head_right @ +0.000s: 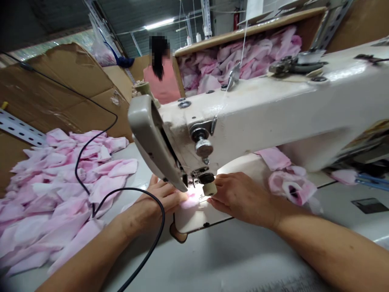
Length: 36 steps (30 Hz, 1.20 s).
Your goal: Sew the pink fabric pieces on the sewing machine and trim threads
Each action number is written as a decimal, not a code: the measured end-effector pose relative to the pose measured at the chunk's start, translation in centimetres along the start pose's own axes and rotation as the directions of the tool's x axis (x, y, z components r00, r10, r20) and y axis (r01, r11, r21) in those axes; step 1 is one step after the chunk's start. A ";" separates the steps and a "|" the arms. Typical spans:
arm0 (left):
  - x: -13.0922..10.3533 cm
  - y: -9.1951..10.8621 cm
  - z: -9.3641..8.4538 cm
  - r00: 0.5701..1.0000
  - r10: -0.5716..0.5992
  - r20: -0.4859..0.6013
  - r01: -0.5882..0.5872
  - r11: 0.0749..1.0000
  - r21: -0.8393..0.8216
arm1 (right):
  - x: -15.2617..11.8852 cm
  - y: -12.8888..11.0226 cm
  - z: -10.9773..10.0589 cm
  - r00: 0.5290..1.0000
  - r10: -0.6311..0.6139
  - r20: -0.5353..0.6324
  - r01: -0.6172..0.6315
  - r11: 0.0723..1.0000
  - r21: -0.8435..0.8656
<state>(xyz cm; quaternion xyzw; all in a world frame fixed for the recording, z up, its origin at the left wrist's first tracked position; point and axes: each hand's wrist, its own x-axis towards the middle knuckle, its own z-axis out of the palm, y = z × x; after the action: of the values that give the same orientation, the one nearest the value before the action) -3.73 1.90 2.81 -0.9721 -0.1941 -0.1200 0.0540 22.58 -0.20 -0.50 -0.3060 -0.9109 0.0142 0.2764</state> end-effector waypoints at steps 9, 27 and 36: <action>0.6 1.9 0.8 0.984 -0.062 -0.168 0.017 0.967 -0.254 | 0.7 -1.9 -0.7 0.999 -0.031 0.041 0.033 0.997 -0.066; 1.4 1.6 1.8 0.847 -0.530 0.052 0.525 0.847 0.080 | 0.4 -2.2 0.2 0.993 -0.015 0.118 0.025 0.996 -0.085; -0.2 3.2 1.8 0.974 -0.205 -0.099 0.197 0.977 -0.082 | 0.5 -2.2 0.1 0.990 -0.016 0.137 0.030 0.994 -0.101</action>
<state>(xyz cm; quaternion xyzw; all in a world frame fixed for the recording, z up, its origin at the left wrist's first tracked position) -2.31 -0.86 0.84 -0.9410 -0.2839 -0.1835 0.0170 21.05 -1.69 0.07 -0.3078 -0.9306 -0.0150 0.1977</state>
